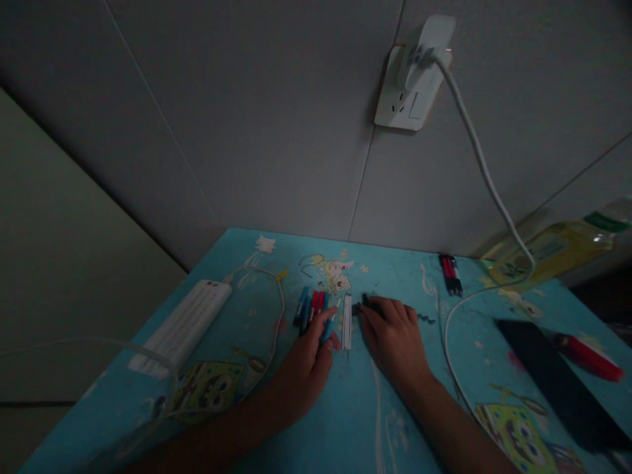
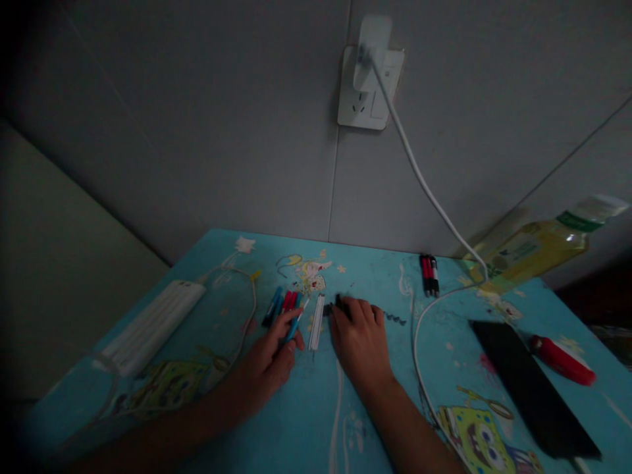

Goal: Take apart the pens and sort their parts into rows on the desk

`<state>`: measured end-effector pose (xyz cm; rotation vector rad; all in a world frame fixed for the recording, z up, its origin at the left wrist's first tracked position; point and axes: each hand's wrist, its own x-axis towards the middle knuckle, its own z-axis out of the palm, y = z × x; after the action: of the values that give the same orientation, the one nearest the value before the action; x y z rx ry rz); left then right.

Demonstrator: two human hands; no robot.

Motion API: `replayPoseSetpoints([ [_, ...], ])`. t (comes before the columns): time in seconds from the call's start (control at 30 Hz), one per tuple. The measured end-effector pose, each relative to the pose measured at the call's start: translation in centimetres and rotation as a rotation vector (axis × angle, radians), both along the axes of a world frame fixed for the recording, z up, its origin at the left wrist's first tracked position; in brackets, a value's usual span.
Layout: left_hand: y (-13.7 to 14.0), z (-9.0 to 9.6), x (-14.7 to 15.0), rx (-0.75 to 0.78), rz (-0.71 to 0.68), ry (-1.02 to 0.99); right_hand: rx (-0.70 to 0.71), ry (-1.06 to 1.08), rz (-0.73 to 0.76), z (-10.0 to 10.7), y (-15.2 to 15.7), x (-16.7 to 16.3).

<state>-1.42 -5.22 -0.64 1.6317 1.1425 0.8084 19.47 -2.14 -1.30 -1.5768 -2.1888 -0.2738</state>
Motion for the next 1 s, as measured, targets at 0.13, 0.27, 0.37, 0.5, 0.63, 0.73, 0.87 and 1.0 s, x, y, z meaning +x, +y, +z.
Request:
replayPoseSetpoints([
  [0.13,0.0,0.1,0.1,-0.012,0.028,-0.014,0.024,0.067,0.051,0.3,-0.3,0.0],
  [0.27,-0.1,0.1,0.2,-0.018,0.023,0.004,0.002,0.168,0.303,0.9,-1.2,-0.7],
  [0.37,-0.2,0.2,0.3,-0.001,-0.004,0.009,-0.046,0.177,0.443,1.2,-1.9,-1.4],
  [0.5,-0.3,0.3,0.3,-0.011,-0.022,0.008,-0.064,0.221,0.441,0.9,-1.9,-1.6],
  [0.63,-0.4,0.1,0.4,-0.012,-0.051,-0.025,-0.065,0.231,0.414,0.5,-1.7,-1.3],
  [0.73,-0.5,0.0,0.5,-0.015,-0.061,-0.044,-0.066,0.236,0.408,0.3,-1.6,-1.2],
  [0.87,-0.5,0.4,0.5,-0.028,-0.074,-0.041,-0.079,0.238,0.376,0.1,-1.6,-1.1],
  [1.0,-0.5,0.7,0.5,-0.023,-0.086,-0.052,-0.111,0.241,0.373,0.0,-1.5,-1.0],
])
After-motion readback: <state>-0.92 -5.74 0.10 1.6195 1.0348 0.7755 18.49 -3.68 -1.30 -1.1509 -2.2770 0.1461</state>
